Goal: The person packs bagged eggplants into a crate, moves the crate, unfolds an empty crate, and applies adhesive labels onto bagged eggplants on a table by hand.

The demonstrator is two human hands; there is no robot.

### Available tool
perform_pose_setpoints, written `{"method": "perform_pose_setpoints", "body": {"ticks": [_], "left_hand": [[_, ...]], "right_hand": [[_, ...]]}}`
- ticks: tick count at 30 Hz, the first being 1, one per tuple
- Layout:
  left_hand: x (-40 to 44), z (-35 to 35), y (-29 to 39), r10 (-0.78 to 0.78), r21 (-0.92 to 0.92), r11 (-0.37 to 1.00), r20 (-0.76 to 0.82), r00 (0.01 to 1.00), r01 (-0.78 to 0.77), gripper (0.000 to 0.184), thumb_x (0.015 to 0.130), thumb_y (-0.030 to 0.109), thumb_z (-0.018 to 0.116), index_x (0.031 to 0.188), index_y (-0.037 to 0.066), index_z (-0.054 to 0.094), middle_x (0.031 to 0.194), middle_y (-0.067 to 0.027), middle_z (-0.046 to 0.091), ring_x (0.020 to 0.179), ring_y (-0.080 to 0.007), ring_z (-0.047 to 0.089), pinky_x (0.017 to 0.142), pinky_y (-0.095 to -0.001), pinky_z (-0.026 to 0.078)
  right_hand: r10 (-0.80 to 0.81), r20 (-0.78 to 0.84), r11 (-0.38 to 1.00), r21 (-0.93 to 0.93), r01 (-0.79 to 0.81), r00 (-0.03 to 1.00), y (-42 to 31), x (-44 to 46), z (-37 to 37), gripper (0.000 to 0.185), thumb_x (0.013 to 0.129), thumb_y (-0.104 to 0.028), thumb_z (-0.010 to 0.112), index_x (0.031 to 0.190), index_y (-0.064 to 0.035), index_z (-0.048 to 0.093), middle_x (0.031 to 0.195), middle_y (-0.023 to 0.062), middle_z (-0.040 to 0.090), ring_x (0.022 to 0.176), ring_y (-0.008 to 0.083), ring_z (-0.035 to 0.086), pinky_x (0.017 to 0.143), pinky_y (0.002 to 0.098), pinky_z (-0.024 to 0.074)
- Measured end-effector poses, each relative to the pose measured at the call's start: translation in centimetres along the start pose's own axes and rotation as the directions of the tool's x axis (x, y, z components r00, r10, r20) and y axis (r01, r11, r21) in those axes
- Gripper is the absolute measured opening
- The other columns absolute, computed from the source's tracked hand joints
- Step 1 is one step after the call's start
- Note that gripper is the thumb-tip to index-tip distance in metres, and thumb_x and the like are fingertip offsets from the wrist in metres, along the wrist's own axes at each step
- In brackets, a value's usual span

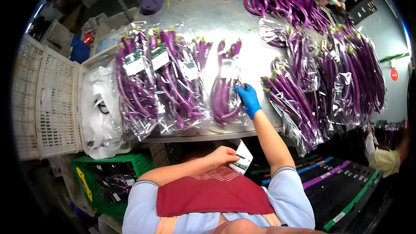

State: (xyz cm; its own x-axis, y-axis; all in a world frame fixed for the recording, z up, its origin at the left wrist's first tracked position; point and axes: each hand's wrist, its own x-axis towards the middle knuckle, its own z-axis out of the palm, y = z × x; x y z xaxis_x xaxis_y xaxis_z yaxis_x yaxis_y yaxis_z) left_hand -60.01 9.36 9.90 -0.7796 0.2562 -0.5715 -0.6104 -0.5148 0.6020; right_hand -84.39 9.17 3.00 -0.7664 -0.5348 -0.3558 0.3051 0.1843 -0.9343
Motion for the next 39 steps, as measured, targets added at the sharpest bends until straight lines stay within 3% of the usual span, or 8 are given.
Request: {"method": "perform_pose_setpoints", "body": {"ticks": [4, 18, 21, 23, 25, 28, 32, 39], "left_hand": [[0.0, -0.1, -0.5, -0.027, -0.075, 0.997, 0.054, 0.998, 0.031, 0.017, 0.075, 0.010, 0.060, 0.085, -0.004, 0.060, 0.074, -0.0055, 0.060, 0.063, -0.0104, 0.055, 0.056, -0.0232, 0.043], [-2.4, -0.1, 1.2, 0.012, 0.091, 0.996, -0.047, 0.999, -0.007, 0.015, 0.075, 0.011, 0.059, 0.082, -0.003, 0.061, 0.071, -0.0031, 0.058, 0.064, -0.0102, 0.053, 0.057, -0.0229, 0.042], [-2.7, -0.4, 0.9, -0.031, -0.089, 0.996, -0.003, 1.000, 0.030, 0.019, 0.076, 0.011, 0.058, 0.087, -0.005, 0.059, 0.076, -0.0072, 0.059, 0.067, -0.0133, 0.055, 0.060, -0.0240, 0.044], [-2.5, -1.1, 0.3, -0.035, -0.132, 0.991, 0.008, 0.999, 0.035, 0.020, 0.076, 0.010, 0.058, 0.089, -0.005, 0.058, 0.079, -0.0082, 0.060, 0.068, -0.0142, 0.057, 0.061, -0.0251, 0.046], [-2.5, -1.5, 0.0, -0.040, -0.151, 0.988, 0.023, 0.999, 0.043, 0.019, 0.077, 0.009, 0.058, 0.092, -0.004, 0.058, 0.081, -0.0081, 0.061, 0.068, -0.0142, 0.058, 0.062, -0.0257, 0.048], [-2.6, -1.0, 0.8, -0.064, -0.152, 0.986, 0.026, 0.998, 0.068, 0.019, 0.077, 0.008, 0.058, 0.092, -0.004, 0.058, 0.081, -0.0086, 0.061, 0.068, -0.0146, 0.059, 0.062, -0.0261, 0.048], [-2.0, -0.9, 0.5, -0.084, -0.150, 0.984, 0.065, 0.994, 0.093, 0.018, 0.077, 0.008, 0.059, 0.091, -0.004, 0.058, 0.082, -0.0088, 0.061, 0.069, -0.0146, 0.059, 0.063, -0.0260, 0.048], [-1.8, -0.8, 0.6, -0.016, -0.131, 0.991, 0.070, 0.997, 0.025, 0.018, 0.078, 0.007, 0.057, 0.091, -0.005, 0.058, 0.081, -0.0074, 0.060, 0.071, -0.0126, 0.057, 0.065, -0.0242, 0.045]], "right_hand": [[0.171, 0.221, 0.985, -0.040, -0.166, 0.960, -5.7, -3.1, -0.1, 0.008, 0.074, -0.008, 0.055, 0.080, -0.0039, 0.053, 0.067, -0.0013, 0.052, 0.057, 0.0066, 0.047, 0.052, 0.0200, 0.0393], [-0.120, 0.614, 0.925, 0.354, -0.136, 0.780, -17.9, -7.1, 10.8, 0.038, 0.079, -0.020, 0.055, 0.112, -0.0026, 0.046, 0.095, 0.0050, 0.056, 0.079, 0.0105, 0.055, 0.064, 0.0213, 0.0445], [-0.156, 0.466, 0.956, -0.151, 0.252, 0.871, -16.5, -8.3, 8.6, 0.048, 0.080, -0.026, 0.055, 0.118, -0.0004, 0.041, 0.106, 0.0104, 0.054, 0.084, 0.0169, 0.055, 0.073, 0.0266, 0.0443], [-0.388, 0.341, 0.623, -0.588, 0.516, 0.856, -11.5, -7.0, 2.8, 0.054, 0.078, -0.029, 0.058, 0.119, 0.0019, 0.039, 0.109, 0.0150, 0.052, 0.090, 0.0232, 0.054, 0.080, 0.0316, 0.0426], [-0.510, 0.264, 0.223, -0.879, 0.422, 0.819, -9.7, -5.3, -5.2, 0.047, 0.072, -0.028, 0.062, 0.108, -0.0004, 0.047, 0.098, 0.0189, 0.053, 0.091, 0.0305, 0.052, 0.077, 0.0348, 0.0431], [-0.196, -0.066, -0.147, -0.985, -0.095, 0.978, -10.5, -9.4, -12.0, 0.071, 0.064, -0.040, 0.066, 0.120, -0.0094, 0.036, 0.115, 0.0119, 0.042, 0.101, 0.0300, 0.045, 0.076, 0.0512, 0.0395], [-0.367, 0.163, -0.484, -0.874, -0.039, 0.916, -7.3, -10.8, -16.9, 0.070, 0.062, -0.030, 0.068, 0.121, -0.0101, 0.035, 0.116, 0.0104, 0.042, 0.104, 0.0276, 0.043, 0.074, 0.0481, 0.0411], [-0.310, 0.147, 0.281, -0.930, 0.238, 0.939, -15.4, -10.6, -13.3, 0.043, 0.064, -0.022, 0.063, 0.097, 0.0010, 0.046, 0.087, 0.0226, 0.054, 0.080, 0.0366, 0.052, 0.070, 0.0400, 0.0426]]}}
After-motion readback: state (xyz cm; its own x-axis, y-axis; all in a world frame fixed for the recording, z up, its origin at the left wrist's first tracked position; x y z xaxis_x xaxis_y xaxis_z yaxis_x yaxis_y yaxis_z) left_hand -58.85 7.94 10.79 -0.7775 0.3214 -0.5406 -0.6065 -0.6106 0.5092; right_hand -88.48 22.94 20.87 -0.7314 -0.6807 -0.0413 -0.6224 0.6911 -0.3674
